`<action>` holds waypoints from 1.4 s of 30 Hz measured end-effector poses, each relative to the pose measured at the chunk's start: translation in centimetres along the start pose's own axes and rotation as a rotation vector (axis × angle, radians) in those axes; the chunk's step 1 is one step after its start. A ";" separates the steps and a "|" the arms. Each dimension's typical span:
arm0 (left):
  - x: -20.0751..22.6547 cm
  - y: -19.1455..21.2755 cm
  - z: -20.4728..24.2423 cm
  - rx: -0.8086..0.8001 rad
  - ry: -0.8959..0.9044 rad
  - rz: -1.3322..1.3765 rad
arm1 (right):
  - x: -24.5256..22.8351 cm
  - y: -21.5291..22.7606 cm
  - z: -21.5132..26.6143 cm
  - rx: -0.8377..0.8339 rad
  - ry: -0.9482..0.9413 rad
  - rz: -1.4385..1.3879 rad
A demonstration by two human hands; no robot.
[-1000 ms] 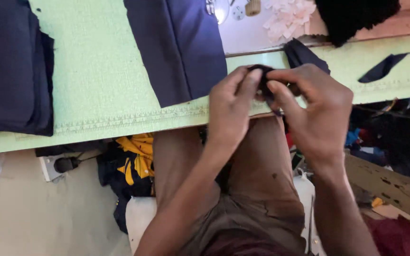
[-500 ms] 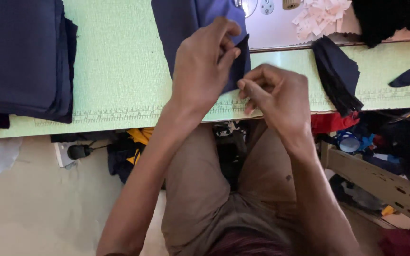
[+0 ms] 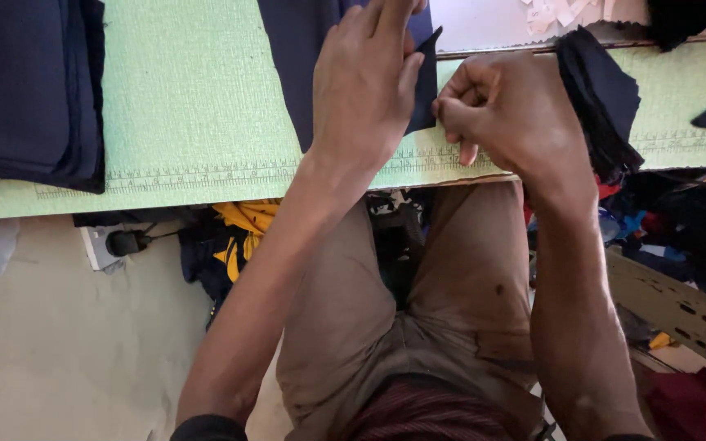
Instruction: Folding and preparing small fabric pieces for sewing on an industrial sewing machine
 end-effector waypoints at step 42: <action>-0.9 0.3 1.1 -0.087 -0.170 -0.298 | 1.2 -2.7 -4.8 0.580 0.227 1.040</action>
Point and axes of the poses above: each hand's wrist, its own z-axis away from the middle knuckle, its own y-axis out of the back of the hand, x = y × z, the point moved 2 cm from there along -z, towards the middle knuckle, and after that the axes turned 14 degrees about z, right-handed, at the moved point
